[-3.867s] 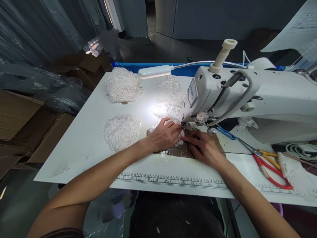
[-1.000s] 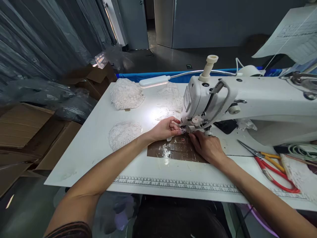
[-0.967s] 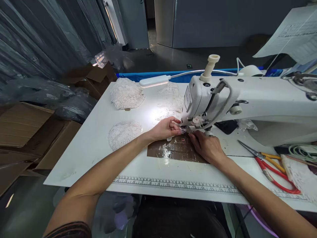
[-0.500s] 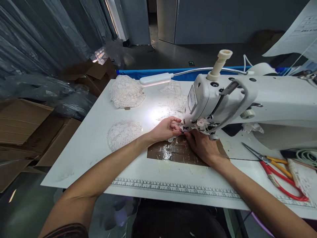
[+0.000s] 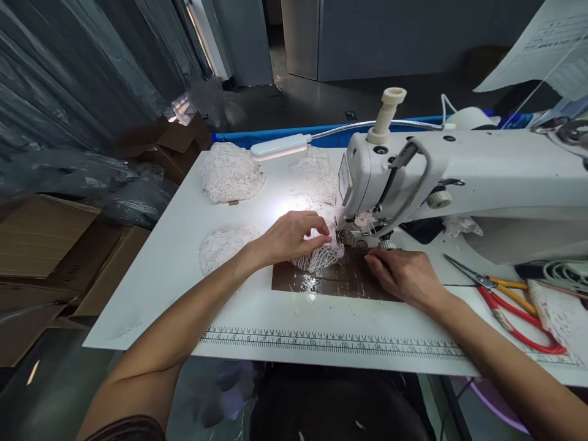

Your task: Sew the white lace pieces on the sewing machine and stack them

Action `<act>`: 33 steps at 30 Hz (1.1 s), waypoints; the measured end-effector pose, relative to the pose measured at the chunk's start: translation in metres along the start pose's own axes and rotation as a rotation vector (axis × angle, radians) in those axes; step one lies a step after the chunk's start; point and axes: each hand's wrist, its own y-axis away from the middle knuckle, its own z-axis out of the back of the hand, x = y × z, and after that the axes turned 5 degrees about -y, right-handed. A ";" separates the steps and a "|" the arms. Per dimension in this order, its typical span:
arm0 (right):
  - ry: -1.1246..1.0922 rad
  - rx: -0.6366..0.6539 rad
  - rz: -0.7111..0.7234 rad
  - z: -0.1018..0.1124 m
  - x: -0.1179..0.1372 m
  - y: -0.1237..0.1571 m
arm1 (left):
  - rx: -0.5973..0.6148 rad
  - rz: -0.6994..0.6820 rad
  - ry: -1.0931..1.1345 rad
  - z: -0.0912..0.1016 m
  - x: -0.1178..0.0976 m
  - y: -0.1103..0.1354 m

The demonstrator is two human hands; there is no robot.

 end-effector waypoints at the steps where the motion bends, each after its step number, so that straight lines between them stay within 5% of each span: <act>1: 0.028 -0.042 -0.022 0.004 -0.006 0.003 | -0.026 -0.011 -0.077 0.001 -0.002 0.000; 6: -0.056 -0.159 -0.058 0.010 -0.015 -0.002 | 0.023 -0.142 -0.138 -0.021 -0.005 0.002; 16: -0.409 0.015 -0.265 -0.013 0.004 -0.018 | -0.038 -0.265 -0.182 -0.044 0.003 -0.002; 33: -0.385 0.000 -0.173 -0.026 -0.004 -0.006 | -0.136 -0.281 -0.243 -0.052 0.009 0.001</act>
